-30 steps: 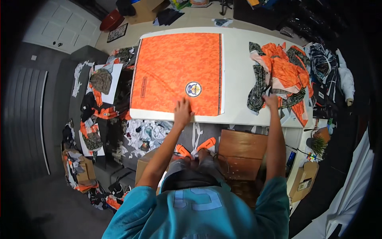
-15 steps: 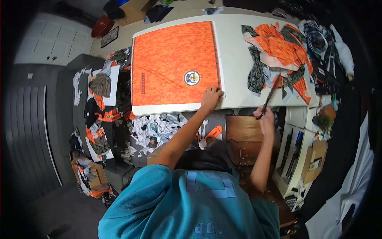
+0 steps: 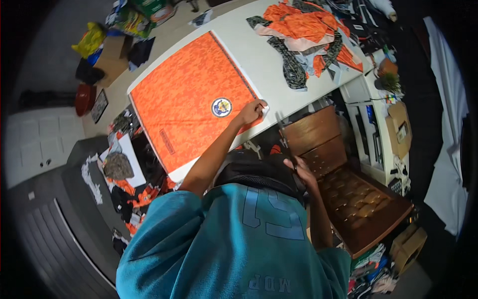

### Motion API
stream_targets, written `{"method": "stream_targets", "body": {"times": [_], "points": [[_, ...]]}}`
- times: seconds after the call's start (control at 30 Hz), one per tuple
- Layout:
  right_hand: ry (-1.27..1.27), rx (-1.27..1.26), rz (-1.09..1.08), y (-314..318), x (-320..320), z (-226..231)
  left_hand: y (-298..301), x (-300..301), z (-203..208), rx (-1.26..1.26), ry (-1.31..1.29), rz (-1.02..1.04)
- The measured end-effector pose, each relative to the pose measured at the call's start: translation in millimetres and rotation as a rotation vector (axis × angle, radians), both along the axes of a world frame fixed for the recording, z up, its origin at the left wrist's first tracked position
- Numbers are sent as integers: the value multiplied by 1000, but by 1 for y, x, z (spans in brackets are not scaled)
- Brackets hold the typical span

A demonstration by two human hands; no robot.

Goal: Cutting fabric pieces for clothing production using scissors and a ruler.

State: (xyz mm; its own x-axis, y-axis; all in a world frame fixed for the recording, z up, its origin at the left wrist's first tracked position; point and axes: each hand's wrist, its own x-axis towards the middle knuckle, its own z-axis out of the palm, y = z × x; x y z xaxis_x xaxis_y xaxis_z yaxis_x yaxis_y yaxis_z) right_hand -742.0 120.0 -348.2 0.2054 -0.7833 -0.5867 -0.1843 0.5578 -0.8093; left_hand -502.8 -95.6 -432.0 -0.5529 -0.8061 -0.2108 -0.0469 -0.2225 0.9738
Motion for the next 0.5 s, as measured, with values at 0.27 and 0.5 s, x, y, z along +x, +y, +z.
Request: {"method": "stream_targets", "body": {"times": [0.27,0.5], "points": [[96,102,69,11,21,27,-6,-4,-29,24,84,-158],[-125,175,34,-20,13,22,-9,-7,-39,-487,-199,-207]]}}
